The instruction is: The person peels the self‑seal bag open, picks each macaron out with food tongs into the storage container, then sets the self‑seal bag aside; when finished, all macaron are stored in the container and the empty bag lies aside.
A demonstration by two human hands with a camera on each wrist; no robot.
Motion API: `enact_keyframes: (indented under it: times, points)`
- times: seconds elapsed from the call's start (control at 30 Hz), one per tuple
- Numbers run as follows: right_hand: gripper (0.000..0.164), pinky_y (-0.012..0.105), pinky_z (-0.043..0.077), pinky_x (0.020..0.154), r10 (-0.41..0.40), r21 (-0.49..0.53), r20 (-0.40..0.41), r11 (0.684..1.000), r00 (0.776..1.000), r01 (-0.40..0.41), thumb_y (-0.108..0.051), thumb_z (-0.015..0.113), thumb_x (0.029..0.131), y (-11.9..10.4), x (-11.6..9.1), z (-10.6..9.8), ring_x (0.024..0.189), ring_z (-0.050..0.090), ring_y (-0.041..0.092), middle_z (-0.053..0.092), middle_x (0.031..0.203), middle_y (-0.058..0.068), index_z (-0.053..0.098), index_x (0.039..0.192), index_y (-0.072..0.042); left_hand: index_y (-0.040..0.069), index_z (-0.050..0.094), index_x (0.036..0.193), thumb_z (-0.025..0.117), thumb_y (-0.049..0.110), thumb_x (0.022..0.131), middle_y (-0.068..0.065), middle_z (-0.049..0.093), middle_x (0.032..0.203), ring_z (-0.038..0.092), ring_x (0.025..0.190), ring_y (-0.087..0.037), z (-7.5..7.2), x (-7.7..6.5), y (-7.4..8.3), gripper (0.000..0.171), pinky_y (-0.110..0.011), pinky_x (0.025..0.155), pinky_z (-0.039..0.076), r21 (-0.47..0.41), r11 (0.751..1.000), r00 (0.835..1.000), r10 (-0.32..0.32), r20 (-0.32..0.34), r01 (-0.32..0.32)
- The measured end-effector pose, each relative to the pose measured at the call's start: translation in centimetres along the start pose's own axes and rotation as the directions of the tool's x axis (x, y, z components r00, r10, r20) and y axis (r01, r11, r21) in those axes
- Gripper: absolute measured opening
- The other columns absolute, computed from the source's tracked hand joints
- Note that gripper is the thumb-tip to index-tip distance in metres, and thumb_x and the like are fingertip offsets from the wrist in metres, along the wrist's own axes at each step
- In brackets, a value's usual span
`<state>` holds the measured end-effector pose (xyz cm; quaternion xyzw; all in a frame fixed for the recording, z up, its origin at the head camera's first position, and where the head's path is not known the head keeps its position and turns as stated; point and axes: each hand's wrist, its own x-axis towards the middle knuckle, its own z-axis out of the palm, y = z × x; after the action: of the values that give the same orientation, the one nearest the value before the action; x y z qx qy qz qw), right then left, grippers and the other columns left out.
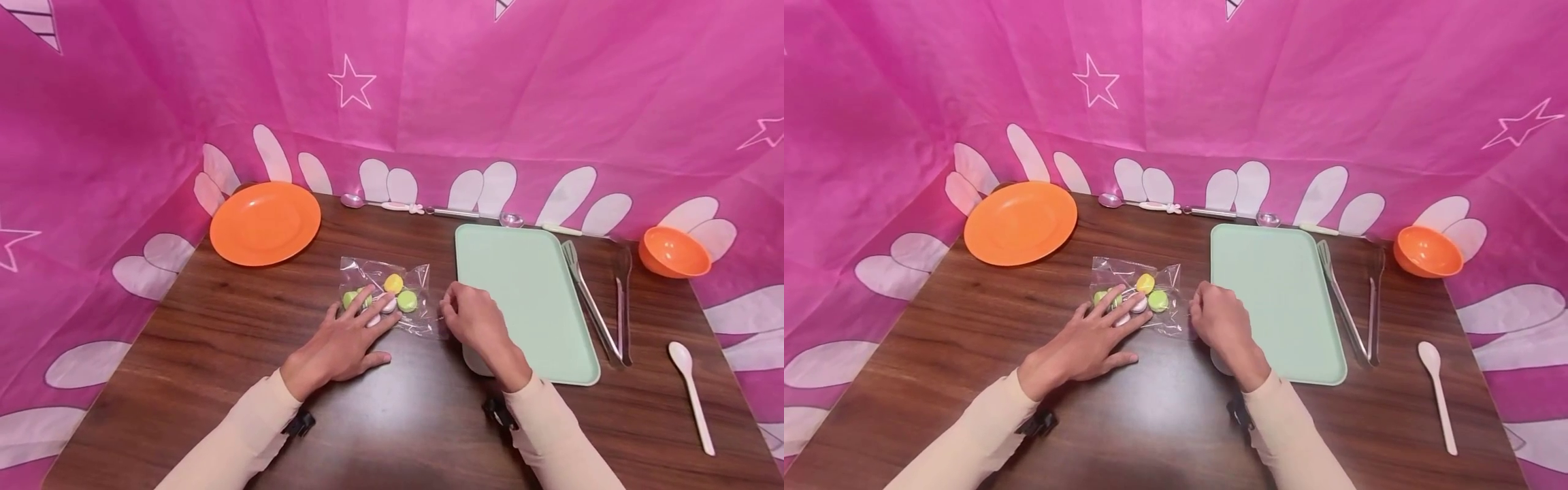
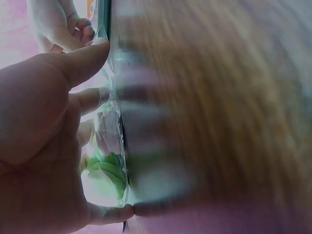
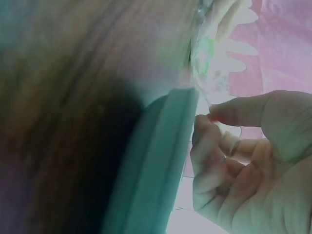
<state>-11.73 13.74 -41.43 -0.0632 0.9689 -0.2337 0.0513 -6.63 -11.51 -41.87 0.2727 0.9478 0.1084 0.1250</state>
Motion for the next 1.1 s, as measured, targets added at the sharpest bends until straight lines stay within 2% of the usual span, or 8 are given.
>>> enact_keyframes:
  times: [0.1, 0.23, 0.57, 0.63, 0.8, 0.87, 0.93, 1.1]
  points:
    - [0.008, 0.04, 0.052, 0.069, -0.05, 0.038, 0.007, 0.998, 0.999, 0.05, -0.015, 0.072, 0.098, -0.1, 0.2, -0.1, 0.079, 0.063, 0.026, 0.068, 0.082, 0.007, 0.068, 0.094, -0.009, 0.028, 0.043, 0.165, 0.062, 0.054, 0.105, -0.003, 0.025, 0.18, 0.016, 0.169, -0.037, 0.0, 0.1, 0.0, 0.068, -0.079, 0.119, 0.036, 0.003, 1.0, 1.0, 0.003, -0.003, -0.003]
    - [0.015, 0.045, 0.054, 0.074, -0.112, 0.032, -0.029, 0.993, 0.993, 0.113, -0.019, 0.076, 0.098, -1.1, 1.0, 0.4, 0.081, 0.062, 0.027, 0.067, 0.087, 0.009, 0.069, 0.103, -0.006, 0.028, 0.043, 0.166, 0.062, 0.054, 0.105, -0.003, 0.025, 0.18, 0.016, 0.169, -0.037, -0.1, 0.0, -0.1, 0.069, -0.078, 0.119, 0.036, 0.013, 1.0, 1.0, -0.002, -0.004, 0.002]
    - [0.016, 0.051, 0.057, 0.07, -0.085, -0.055, -0.068, 0.995, 0.994, 0.082, -0.017, 0.066, 0.101, -2.5, 2.5, 1.5, 0.082, 0.07, 0.035, 0.073, 0.084, 0.013, 0.072, 0.09, -0.008, 0.028, 0.044, 0.165, 0.064, 0.054, 0.104, -0.003, 0.026, 0.18, 0.017, 0.168, -0.037, 0.2, 0.0, 0.0, 0.069, -0.077, 0.119, 0.036, 0.023, 1.0, 1.0, 0.003, -0.014, -0.003]
    - [0.016, 0.05, 0.057, 0.068, -0.058, -0.032, -0.053, 0.998, 0.997, 0.057, -0.017, 0.065, 0.101, -2.1, 2.6, 1.4, 0.082, 0.07, 0.035, 0.073, 0.084, 0.013, 0.07, 0.088, -0.009, 0.028, 0.044, 0.165, 0.064, 0.053, 0.105, -0.003, 0.026, 0.18, 0.018, 0.168, -0.037, 0.2, -0.1, 0.0, 0.069, -0.077, 0.119, 0.036, 0.027, 1.0, 1.0, 0.0, -0.011, 0.0]
    - [0.017, 0.047, 0.049, 0.058, 0.021, 0.016, -0.035, 1.0, 0.999, -0.021, -0.022, 0.06, 0.099, 2.1, 4.3, 2.9, 0.079, 0.066, 0.036, 0.068, 0.082, 0.01, 0.064, 0.084, -0.016, 0.028, 0.044, 0.165, 0.064, 0.053, 0.105, -0.002, 0.026, 0.18, 0.017, 0.168, -0.037, 0.2, -0.2, 0.0, 0.068, -0.077, 0.12, 0.036, 0.023, 1.0, 1.0, 0.002, -0.007, -0.001]
    - [0.016, 0.044, 0.047, 0.057, 0.042, 0.045, -0.017, 0.998, 0.999, -0.042, -0.023, 0.06, 0.099, 2.7, 4.4, 2.5, 0.078, 0.064, 0.035, 0.067, 0.081, 0.01, 0.063, 0.085, -0.016, 0.028, 0.044, 0.165, 0.064, 0.052, 0.105, -0.002, 0.027, 0.18, 0.017, 0.168, -0.037, 0.2, -0.2, -0.1, 0.068, -0.077, 0.119, 0.037, 0.017, 1.0, 1.0, 0.008, -0.014, -0.008]
    - [0.014, 0.04, 0.047, 0.062, 0.046, 0.089, 0.008, 0.995, 0.999, -0.046, -0.019, 0.061, 0.098, 1.9, 3.9, 1.3, 0.08, 0.064, 0.033, 0.067, 0.081, 0.01, 0.065, 0.086, -0.013, 0.028, 0.045, 0.164, 0.065, 0.052, 0.105, -0.002, 0.028, 0.179, 0.018, 0.168, -0.037, 0.2, -0.2, -0.2, 0.067, -0.077, 0.119, 0.037, 0.017, 1.0, 1.0, 0.016, -0.021, -0.016]
    - [0.008, 0.038, 0.051, 0.077, -0.077, 0.159, 0.029, 0.985, 0.997, 0.071, -0.012, 0.069, 0.098, 0.0, 3.4, -0.4, 0.085, 0.065, 0.027, 0.071, 0.089, 0.01, 0.069, 0.101, -0.005, 0.027, 0.046, 0.164, 0.065, 0.052, 0.105, -0.004, 0.03, 0.179, 0.02, 0.167, -0.038, 0.1, -0.3, -0.4, 0.067, -0.075, 0.117, 0.041, 0.041, 0.999, 0.999, 0.026, -0.029, -0.025]
